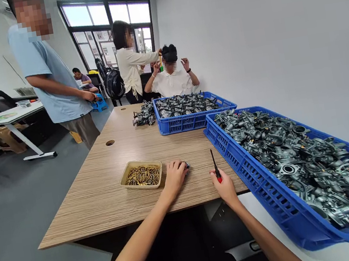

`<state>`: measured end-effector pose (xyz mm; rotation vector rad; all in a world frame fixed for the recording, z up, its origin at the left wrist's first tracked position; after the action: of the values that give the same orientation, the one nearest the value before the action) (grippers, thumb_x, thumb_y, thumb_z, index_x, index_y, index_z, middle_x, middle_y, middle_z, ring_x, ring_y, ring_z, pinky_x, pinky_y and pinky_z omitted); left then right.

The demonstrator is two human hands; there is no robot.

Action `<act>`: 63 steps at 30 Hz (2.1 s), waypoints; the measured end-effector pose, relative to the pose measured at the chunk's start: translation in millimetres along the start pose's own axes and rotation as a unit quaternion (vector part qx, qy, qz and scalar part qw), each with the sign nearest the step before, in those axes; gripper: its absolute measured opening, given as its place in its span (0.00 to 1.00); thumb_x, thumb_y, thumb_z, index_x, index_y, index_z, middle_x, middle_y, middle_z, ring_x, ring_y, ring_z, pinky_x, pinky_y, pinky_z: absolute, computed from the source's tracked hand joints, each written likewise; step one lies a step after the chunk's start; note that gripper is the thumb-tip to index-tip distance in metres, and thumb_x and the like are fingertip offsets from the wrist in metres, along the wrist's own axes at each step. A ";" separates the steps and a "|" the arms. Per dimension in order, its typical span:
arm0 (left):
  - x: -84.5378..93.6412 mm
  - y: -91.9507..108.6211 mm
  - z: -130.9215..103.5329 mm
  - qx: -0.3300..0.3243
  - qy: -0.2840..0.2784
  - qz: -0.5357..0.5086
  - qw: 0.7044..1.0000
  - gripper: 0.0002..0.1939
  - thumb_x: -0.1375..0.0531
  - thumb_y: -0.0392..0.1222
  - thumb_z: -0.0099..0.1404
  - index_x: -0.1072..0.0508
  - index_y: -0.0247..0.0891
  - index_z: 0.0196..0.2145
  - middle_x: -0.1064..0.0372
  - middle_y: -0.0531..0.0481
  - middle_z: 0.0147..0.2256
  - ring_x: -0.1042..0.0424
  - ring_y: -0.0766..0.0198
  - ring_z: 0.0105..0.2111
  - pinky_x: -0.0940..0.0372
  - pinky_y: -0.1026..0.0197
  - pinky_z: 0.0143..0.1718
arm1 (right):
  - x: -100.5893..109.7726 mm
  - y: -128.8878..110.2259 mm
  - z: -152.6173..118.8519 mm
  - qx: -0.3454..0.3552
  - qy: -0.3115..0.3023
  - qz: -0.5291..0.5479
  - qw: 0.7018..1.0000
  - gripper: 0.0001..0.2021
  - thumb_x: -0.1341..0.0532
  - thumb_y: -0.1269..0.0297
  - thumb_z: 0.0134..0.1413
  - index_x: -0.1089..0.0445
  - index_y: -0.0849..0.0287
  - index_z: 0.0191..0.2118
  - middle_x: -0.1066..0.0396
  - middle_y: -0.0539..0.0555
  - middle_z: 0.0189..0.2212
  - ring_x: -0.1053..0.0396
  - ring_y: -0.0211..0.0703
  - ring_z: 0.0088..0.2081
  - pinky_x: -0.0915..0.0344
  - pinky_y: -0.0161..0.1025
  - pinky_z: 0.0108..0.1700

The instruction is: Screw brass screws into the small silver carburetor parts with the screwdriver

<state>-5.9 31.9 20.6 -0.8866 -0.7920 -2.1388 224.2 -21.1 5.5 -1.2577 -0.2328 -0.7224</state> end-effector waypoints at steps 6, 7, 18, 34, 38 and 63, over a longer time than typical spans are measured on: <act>-7.2 -13.6 -4.9 -0.024 0.022 -0.133 0.991 0.04 0.42 0.38 0.73 0.28 0.42 0.45 0.29 0.45 0.47 0.34 0.53 0.53 0.34 0.49 0.54 | -0.3 5.0 3.2 0.019 -0.036 -0.016 0.999 0.20 0.45 0.56 0.56 0.35 0.59 0.52 0.24 0.61 0.45 0.25 0.52 0.45 0.30 0.50 0.51; -7.2 -14.9 -4.9 -0.025 0.022 -0.141 0.989 0.05 0.43 0.38 0.73 0.28 0.42 0.45 0.29 0.45 0.47 0.34 0.53 0.53 0.34 0.48 0.55 | 1.1 5.0 4.4 0.033 -0.054 -0.019 0.998 0.21 0.45 0.58 0.56 0.37 0.59 0.54 0.25 0.62 0.47 0.26 0.52 0.48 0.30 0.51 0.53; -1.4 -12.8 -5.3 0.001 0.006 -0.139 0.990 0.07 0.43 0.41 0.74 0.29 0.41 0.47 0.29 0.44 0.48 0.34 0.54 0.51 0.34 0.49 0.54 | 61.6 -45.0 19.3 0.111 -0.161 -0.115 0.974 0.16 0.46 0.56 0.62 0.33 0.55 0.51 0.23 0.59 0.44 0.24 0.51 0.46 0.30 0.48 0.51; 0.4 -14.7 -4.3 0.005 0.004 -0.142 0.990 0.04 0.43 0.39 0.73 0.28 0.41 0.44 0.28 0.45 0.45 0.33 0.55 0.50 0.34 0.51 0.54 | 76.5 -100.6 3.9 0.189 -0.157 -0.149 0.958 0.15 0.46 0.58 0.68 0.27 0.54 0.52 0.23 0.58 0.47 0.25 0.51 0.49 0.30 0.47 0.52; 3.2 -13.3 -3.9 0.004 0.006 -0.146 0.989 0.04 0.43 0.40 0.73 0.29 0.41 0.44 0.29 0.45 0.45 0.32 0.55 0.49 0.34 0.51 0.54 | 71.7 -102.3 1.1 0.193 -0.160 -0.160 0.955 0.15 0.46 0.59 0.69 0.27 0.54 0.53 0.24 0.57 0.46 0.25 0.50 0.47 0.29 0.47 0.52; 3.6 -14.3 -4.4 -0.004 -0.008 -0.149 0.989 0.06 0.44 0.38 0.73 0.28 0.42 0.45 0.28 0.45 0.45 0.33 0.54 0.50 0.34 0.49 0.55 | 61.4 -122.3 -16.8 0.265 -0.134 -0.224 0.928 0.24 0.51 0.73 0.66 0.30 0.48 0.60 0.29 0.59 0.47 0.28 0.51 0.48 0.27 0.49 0.51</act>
<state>-20.4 35.7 17.0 -0.8324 -0.9752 -2.3959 192.5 -74.4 128.6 -0.7772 -0.9043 -0.8005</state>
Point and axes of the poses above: each hand's wrist, its own z-axis towards the middle knuckle, its own x-axis out of the back of the hand, y = z × x, the point moved 1 cm from there along z, towards the middle knuckle
